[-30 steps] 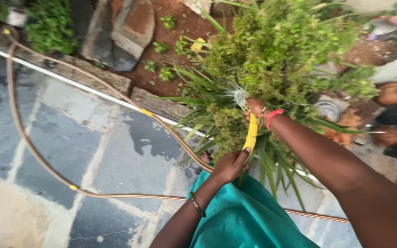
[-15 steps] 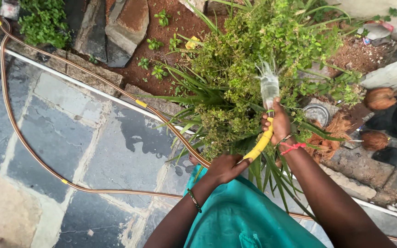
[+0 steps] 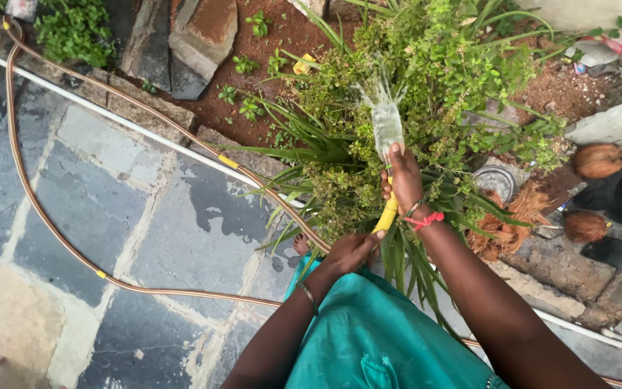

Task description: The person waters plants in a garden bed and containers using a hose with a plastic bag tied at the end to diffuse the spray.

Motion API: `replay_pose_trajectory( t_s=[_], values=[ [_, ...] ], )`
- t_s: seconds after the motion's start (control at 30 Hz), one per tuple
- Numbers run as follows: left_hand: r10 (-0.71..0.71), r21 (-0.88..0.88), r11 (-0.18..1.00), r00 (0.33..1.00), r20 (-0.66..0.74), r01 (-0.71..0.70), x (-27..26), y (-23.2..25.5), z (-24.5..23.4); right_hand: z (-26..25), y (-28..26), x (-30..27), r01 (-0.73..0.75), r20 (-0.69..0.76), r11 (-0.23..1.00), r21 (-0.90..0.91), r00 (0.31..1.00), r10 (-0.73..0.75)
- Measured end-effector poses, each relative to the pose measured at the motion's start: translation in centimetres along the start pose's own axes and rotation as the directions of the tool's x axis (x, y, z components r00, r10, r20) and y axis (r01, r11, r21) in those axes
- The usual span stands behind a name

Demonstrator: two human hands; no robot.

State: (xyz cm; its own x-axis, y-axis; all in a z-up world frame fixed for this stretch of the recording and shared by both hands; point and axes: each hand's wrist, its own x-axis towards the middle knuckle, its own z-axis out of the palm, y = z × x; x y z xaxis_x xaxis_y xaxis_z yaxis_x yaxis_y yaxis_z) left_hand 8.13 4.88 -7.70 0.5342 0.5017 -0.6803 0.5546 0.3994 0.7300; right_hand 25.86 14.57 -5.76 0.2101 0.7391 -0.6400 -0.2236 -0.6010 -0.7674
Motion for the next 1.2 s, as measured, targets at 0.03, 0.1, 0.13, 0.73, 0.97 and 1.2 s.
replay_pose_trajectory(
  t_s=[0.03, 0.1, 0.13, 0.73, 0.97, 1.2],
  values=[
    [-0.001, -0.003, 1.0, 1.0, -0.004, 0.001, 0.0, 0.2, -0.1, 0.0, 0.1, 0.4, -0.001, 0.004, 1.0, -0.003, 1.0, 0.001],
    [0.14, -0.052, 0.988, 0.986, -0.091, -0.145, 0.3, 0.7, -0.7, -0.2, 0.0, 1.7, 0.01, -0.006, 1.0, 0.014, 1.0, -0.01],
    [0.137, -0.054, 0.988, 0.986, -0.092, -0.142, 0.4, 1.0, -0.7, -0.3, 0.0, 2.1, 0.007, -0.004, 1.0, 0.014, 1.0, -0.007],
    [0.038, -0.149, 0.987, 0.994, -0.103, -0.053, -1.0, 1.4, 0.5, 0.3, 1.3, 0.7, -0.028, -0.128, 0.997, -0.077, 0.992, 0.018],
    [0.025, -0.039, 0.999, 0.992, -0.125, -0.03, -1.7, 2.4, 0.1, 0.6, 1.2, 0.3, -0.053, -0.108, 0.992, -0.113, 0.993, 0.041],
    [-0.04, 0.061, 0.997, 0.991, -0.124, 0.048, -2.7, 4.2, -0.7, -0.1, 1.4, 1.3, -0.095, -0.08, 0.987, -0.128, 0.993, 0.086]
  ],
)
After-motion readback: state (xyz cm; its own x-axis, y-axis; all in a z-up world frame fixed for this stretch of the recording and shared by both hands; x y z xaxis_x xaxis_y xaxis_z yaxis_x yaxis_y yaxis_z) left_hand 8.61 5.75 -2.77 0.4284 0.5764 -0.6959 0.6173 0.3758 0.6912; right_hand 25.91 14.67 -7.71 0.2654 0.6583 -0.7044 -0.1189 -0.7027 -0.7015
